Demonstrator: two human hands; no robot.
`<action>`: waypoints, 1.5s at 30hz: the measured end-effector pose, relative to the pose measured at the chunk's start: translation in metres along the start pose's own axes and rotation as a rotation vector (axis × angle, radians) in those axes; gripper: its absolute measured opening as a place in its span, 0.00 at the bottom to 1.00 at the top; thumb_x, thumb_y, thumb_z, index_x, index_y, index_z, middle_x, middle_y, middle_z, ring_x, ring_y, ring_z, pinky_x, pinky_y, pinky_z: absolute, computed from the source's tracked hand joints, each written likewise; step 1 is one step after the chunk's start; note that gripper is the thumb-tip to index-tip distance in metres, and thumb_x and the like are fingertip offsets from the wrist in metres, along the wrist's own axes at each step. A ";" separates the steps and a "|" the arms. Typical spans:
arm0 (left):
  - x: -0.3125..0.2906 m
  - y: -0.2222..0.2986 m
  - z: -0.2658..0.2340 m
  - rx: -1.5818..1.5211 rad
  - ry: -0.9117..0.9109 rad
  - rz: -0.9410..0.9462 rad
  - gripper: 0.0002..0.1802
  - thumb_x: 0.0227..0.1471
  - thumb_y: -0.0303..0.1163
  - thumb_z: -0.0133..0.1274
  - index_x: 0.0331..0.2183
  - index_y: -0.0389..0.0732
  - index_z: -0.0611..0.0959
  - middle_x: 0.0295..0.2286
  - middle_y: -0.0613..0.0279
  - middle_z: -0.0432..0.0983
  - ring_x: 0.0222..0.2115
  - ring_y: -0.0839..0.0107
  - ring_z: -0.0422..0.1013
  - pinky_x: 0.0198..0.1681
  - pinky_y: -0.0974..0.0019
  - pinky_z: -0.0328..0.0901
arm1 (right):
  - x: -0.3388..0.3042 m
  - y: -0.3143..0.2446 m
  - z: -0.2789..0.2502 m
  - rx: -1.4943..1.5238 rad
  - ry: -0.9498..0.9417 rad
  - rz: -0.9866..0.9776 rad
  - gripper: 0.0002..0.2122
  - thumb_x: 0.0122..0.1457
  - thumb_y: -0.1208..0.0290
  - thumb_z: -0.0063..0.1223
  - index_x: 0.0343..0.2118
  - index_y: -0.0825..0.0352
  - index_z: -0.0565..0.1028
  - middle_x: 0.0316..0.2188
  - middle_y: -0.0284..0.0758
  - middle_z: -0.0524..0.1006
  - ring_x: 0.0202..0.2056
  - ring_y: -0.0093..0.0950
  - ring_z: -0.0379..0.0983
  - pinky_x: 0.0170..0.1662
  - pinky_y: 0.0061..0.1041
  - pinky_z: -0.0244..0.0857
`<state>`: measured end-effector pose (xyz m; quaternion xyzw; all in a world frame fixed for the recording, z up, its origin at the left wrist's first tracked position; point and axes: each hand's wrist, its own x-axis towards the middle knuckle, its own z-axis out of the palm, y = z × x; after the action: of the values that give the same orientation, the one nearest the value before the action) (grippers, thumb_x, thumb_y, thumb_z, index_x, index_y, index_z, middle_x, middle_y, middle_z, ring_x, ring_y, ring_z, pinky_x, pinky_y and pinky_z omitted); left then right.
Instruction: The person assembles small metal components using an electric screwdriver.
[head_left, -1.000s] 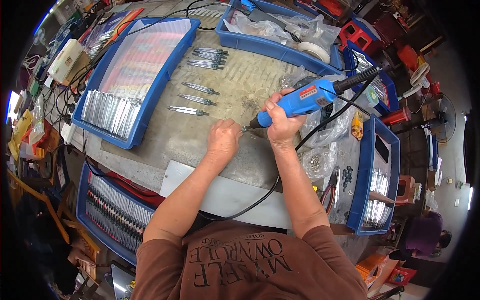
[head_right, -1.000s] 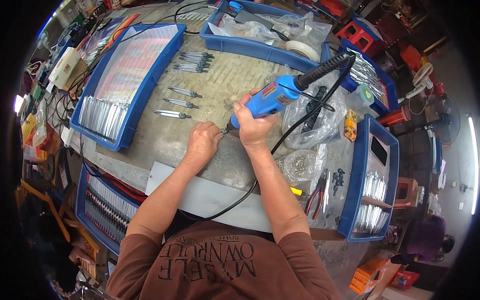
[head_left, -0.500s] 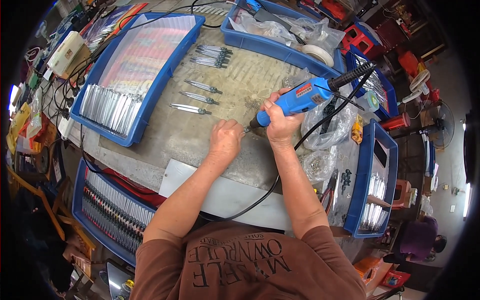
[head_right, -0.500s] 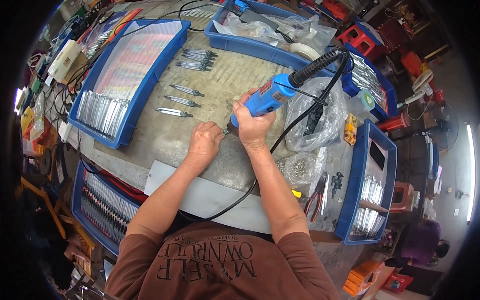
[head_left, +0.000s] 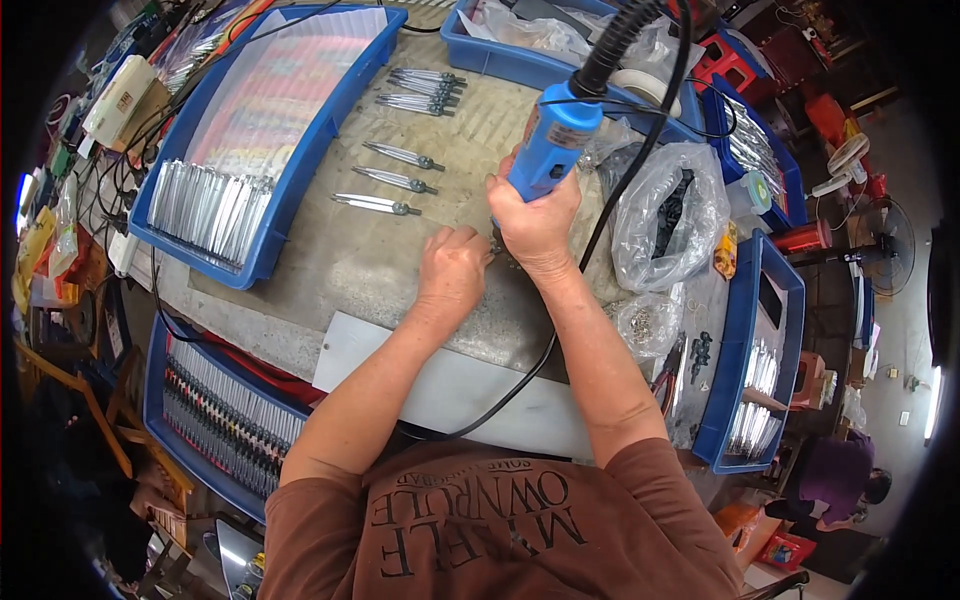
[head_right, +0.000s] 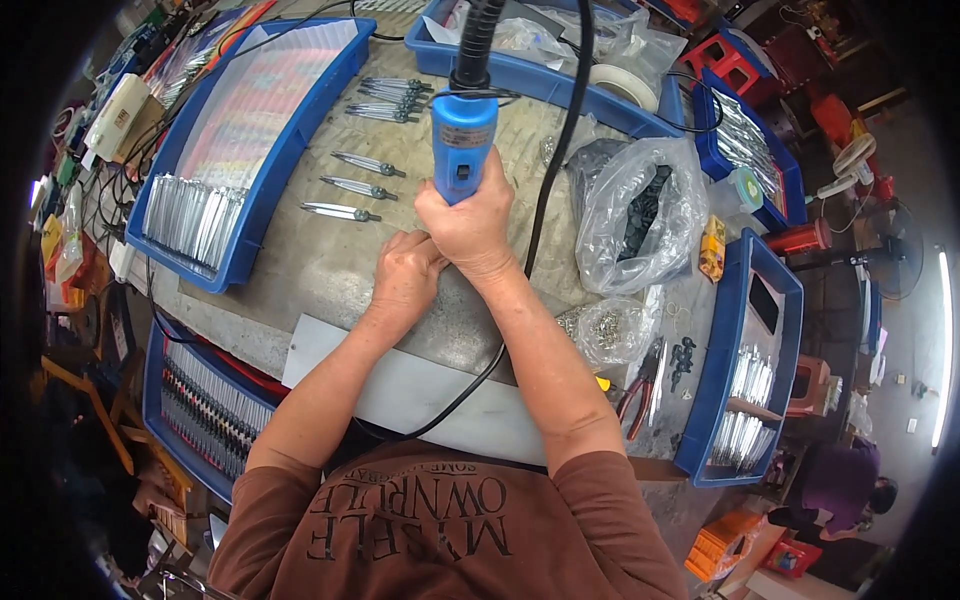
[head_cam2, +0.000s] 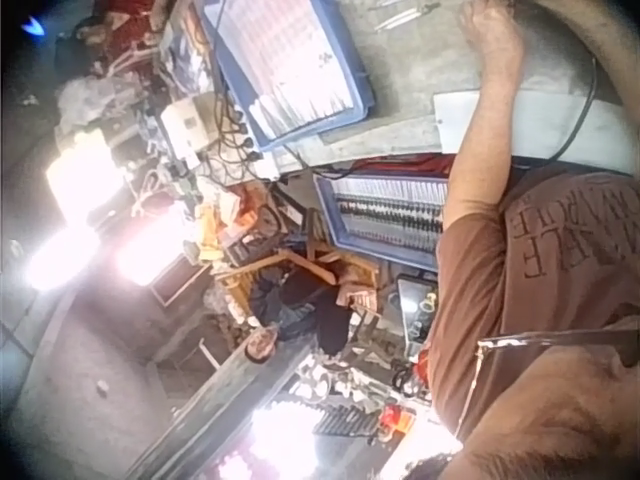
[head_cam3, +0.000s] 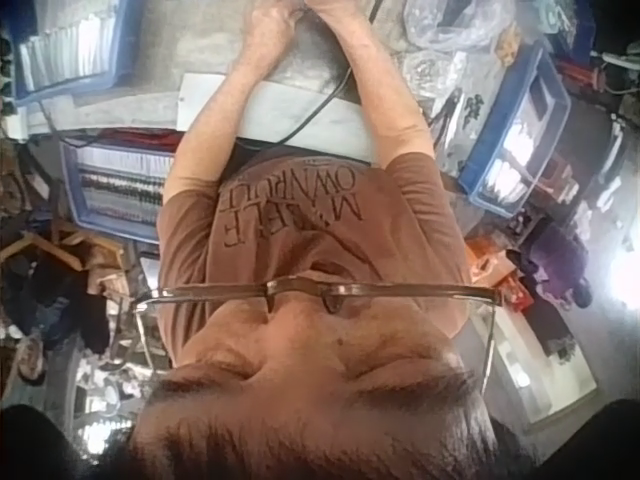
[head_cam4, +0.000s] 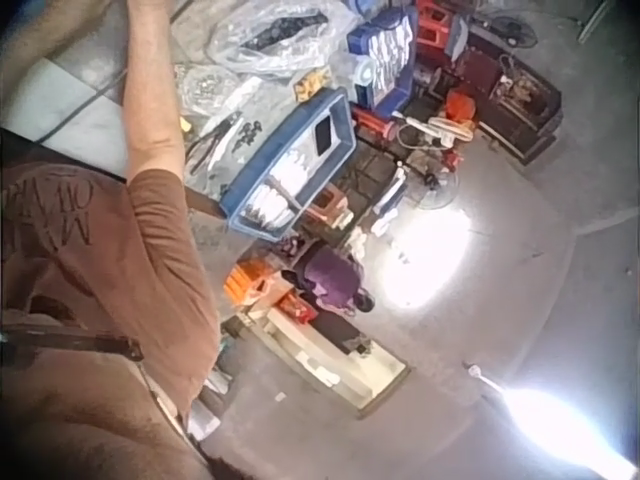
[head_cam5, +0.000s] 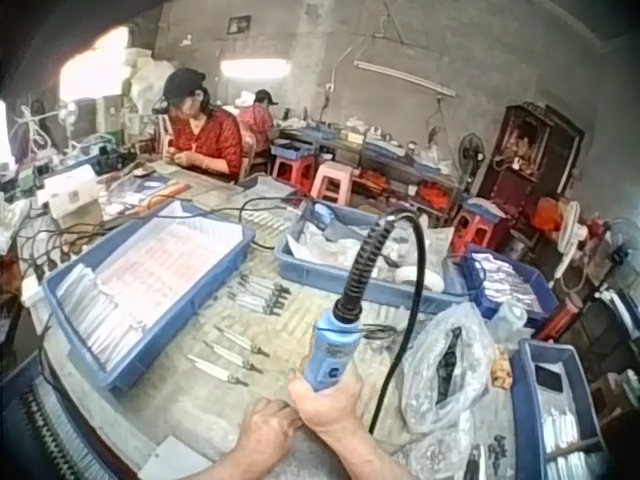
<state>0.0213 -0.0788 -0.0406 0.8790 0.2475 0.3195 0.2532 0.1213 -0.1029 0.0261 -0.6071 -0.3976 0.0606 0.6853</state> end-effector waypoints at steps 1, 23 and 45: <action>-0.001 -0.002 0.002 0.005 -0.009 -0.001 0.04 0.32 0.25 0.54 0.17 0.41 0.74 0.21 0.62 0.69 0.26 0.60 0.64 0.31 0.60 0.59 | 0.001 -0.001 0.000 -0.057 -0.041 0.006 0.13 0.37 0.81 0.51 0.29 0.69 0.65 0.22 0.30 0.68 0.23 0.18 0.65 0.26 0.17 0.61; -0.016 -0.014 -0.055 0.187 -0.095 0.197 0.07 0.34 0.23 0.48 0.23 0.41 0.72 0.24 0.61 0.66 0.29 0.62 0.63 0.32 0.62 0.59 | -0.033 -0.041 -0.060 0.486 0.257 0.043 0.19 0.38 0.81 0.48 0.37 0.69 0.61 0.22 0.35 0.65 0.21 0.26 0.64 0.27 0.25 0.61; 0.016 -0.065 -0.092 0.456 -0.102 0.146 0.12 0.37 0.27 0.53 0.30 0.42 0.75 0.31 0.65 0.70 0.36 0.65 0.64 0.37 0.61 0.58 | -0.042 -0.015 -0.091 0.566 0.415 0.125 0.17 0.37 0.79 0.48 0.34 0.71 0.62 0.23 0.36 0.66 0.20 0.27 0.63 0.25 0.24 0.62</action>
<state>-0.0487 0.0057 -0.0113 0.9440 0.2358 0.2280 0.0365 0.1434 -0.2023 0.0247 -0.4155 -0.1795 0.0853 0.8876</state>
